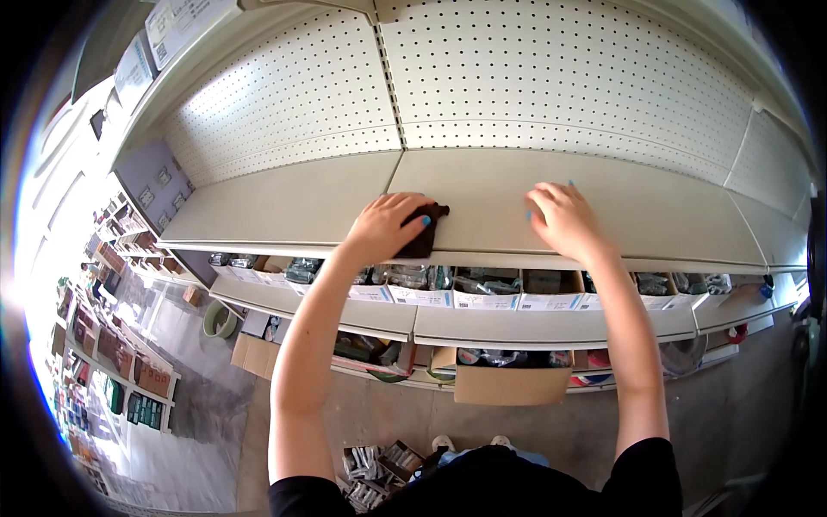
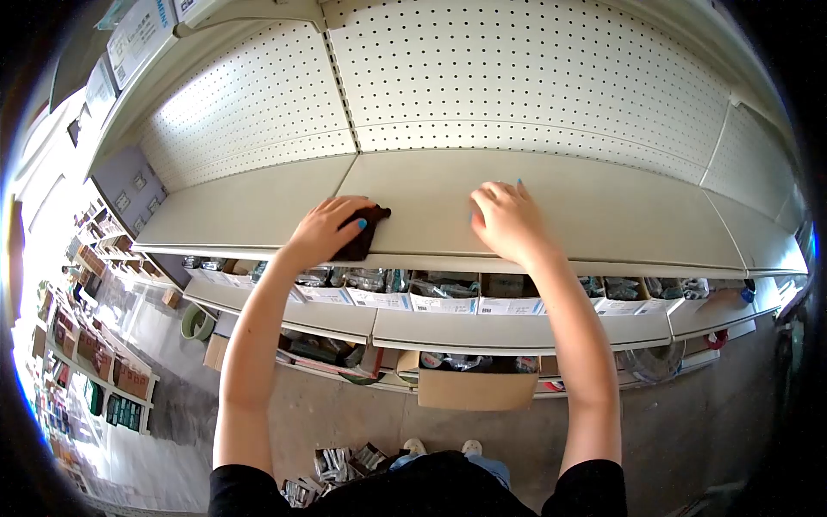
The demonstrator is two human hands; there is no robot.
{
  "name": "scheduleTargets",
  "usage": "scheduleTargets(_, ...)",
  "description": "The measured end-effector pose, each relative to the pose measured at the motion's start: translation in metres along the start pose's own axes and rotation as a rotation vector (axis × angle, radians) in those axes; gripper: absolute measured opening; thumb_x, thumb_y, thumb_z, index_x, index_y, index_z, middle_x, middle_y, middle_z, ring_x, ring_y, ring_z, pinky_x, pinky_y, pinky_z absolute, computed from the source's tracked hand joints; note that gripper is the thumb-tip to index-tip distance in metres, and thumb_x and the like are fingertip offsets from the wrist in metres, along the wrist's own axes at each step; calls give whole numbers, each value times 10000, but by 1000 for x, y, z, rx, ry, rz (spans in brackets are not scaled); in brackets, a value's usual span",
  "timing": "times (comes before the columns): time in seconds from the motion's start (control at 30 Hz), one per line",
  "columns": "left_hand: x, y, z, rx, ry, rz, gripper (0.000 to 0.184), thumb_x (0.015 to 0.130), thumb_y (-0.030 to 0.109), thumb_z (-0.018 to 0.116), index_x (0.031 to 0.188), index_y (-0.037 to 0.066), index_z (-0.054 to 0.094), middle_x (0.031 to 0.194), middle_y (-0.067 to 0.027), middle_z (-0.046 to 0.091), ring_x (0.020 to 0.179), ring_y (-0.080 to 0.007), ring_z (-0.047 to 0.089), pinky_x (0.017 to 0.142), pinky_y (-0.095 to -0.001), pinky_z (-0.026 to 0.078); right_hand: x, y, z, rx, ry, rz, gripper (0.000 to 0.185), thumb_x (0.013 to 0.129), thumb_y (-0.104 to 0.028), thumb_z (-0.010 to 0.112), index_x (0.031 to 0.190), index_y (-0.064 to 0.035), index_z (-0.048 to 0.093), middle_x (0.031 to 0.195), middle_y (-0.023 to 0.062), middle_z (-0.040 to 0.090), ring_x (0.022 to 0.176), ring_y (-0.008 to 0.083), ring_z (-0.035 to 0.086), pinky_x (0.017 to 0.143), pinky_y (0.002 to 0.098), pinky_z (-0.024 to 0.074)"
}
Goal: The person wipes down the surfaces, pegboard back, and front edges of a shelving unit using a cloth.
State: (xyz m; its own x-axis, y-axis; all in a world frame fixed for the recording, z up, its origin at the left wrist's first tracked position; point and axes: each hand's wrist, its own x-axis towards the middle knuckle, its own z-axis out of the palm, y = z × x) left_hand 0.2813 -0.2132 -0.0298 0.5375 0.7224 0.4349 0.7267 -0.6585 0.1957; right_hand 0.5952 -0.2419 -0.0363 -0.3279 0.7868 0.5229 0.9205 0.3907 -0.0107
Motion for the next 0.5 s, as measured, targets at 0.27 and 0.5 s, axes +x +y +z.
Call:
scheduleTargets(0.27,91,-63,30,9,-210,-109,375,962,301,410,1325,216,451,1364,-37,450,1293,-265,355,1099,-387,257,4,2,1,250,-132,124,273,880,-169,501,1117,-55,572,1212,70,560,1174,262,487,963,381,437)
scheduleTargets(0.5,110,-82,41,55,-230,-24,384,966,315,405,1342,258,454,1390,-41,428,1309,-272,340,1112,-409,227,8,3,1,315,-128,139,292,847,-155,524,1119,-64,579,1213,69,561,1199,272,459,973,383,431)
